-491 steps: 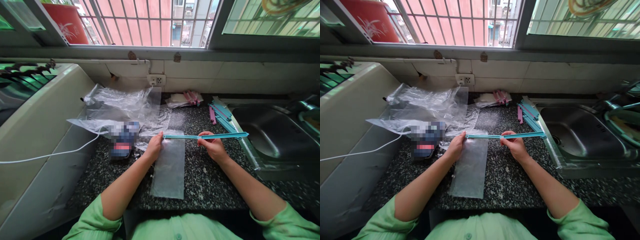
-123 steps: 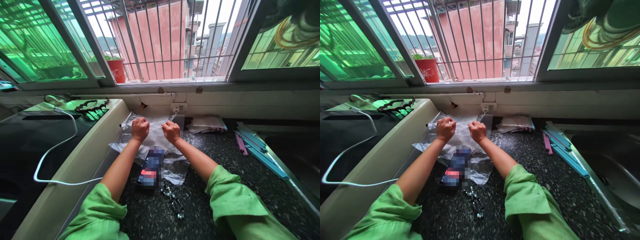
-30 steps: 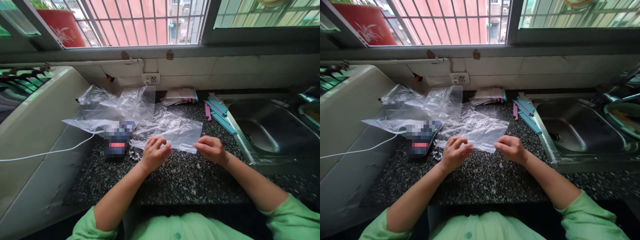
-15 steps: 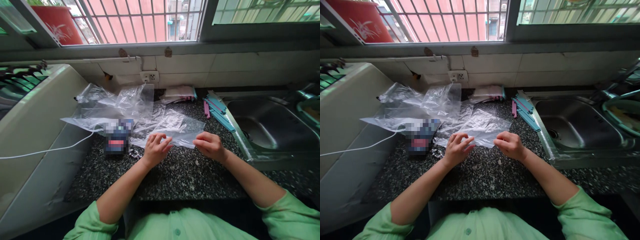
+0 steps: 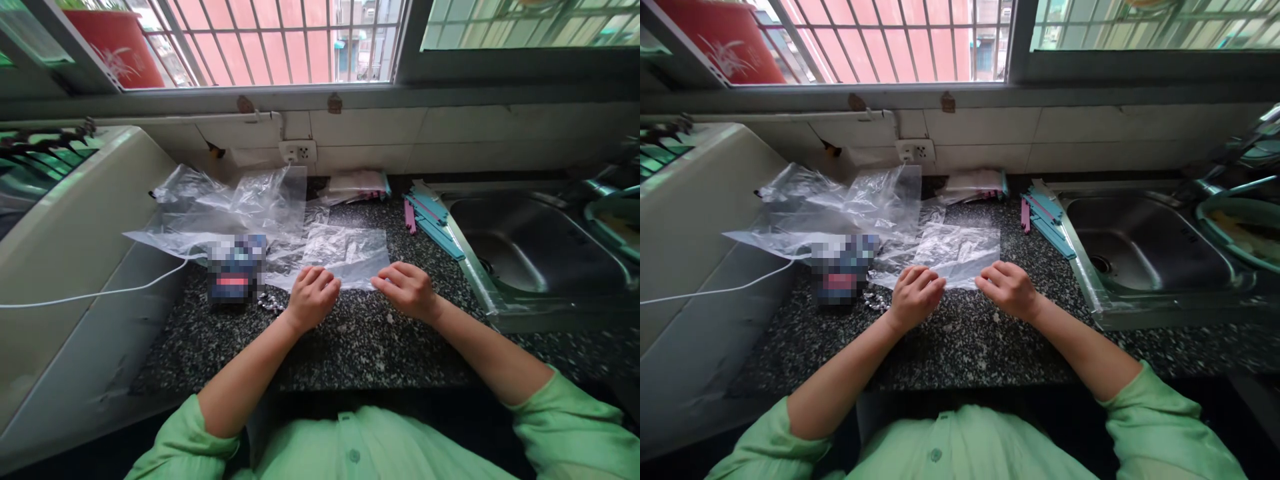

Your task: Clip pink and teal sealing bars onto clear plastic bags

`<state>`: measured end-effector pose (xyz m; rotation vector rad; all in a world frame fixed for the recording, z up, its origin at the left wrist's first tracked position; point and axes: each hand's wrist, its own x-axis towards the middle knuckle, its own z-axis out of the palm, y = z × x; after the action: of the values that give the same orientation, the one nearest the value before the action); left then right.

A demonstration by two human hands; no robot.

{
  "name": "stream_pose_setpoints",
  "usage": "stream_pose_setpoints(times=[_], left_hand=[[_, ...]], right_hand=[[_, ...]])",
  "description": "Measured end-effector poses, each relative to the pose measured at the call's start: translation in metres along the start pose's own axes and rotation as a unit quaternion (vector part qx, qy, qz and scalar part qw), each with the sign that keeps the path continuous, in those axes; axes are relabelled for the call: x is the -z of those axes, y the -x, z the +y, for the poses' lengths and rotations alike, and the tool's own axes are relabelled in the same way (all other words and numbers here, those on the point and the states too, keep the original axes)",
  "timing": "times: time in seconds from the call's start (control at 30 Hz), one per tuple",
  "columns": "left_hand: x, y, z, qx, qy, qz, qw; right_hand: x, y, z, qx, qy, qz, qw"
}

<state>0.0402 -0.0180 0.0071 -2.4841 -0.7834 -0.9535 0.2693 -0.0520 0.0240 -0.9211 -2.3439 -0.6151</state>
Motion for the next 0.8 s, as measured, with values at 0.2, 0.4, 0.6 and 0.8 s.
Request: stream_pose_setpoints(times=[0.2, 0.4, 0.6, 0.8], left_hand=[[0.002, 0.002, -0.005, 0.008, -0.016, -0.003, 1.000], [0.003, 0.002, -0.013, 0.028, -0.031, -0.006, 0.999], [0.003, 0.001, -0.012, 0.030, -0.037, 0.023, 0.999], [0.007, 0.002, 0.005, -0.047, 0.024, 0.042, 0.998]], right_hand=[[0.000, 0.005, 0.019, -0.022, 0.026, 0.008, 0.999], [0.006, 0.008, 0.033, -0.046, 0.053, 0.013, 0.997], [0.007, 0.002, 0.019, -0.087, 0.107, 0.010, 0.990], [-0.002, -0.006, -0.005, -0.032, 0.092, 0.020, 0.995]])
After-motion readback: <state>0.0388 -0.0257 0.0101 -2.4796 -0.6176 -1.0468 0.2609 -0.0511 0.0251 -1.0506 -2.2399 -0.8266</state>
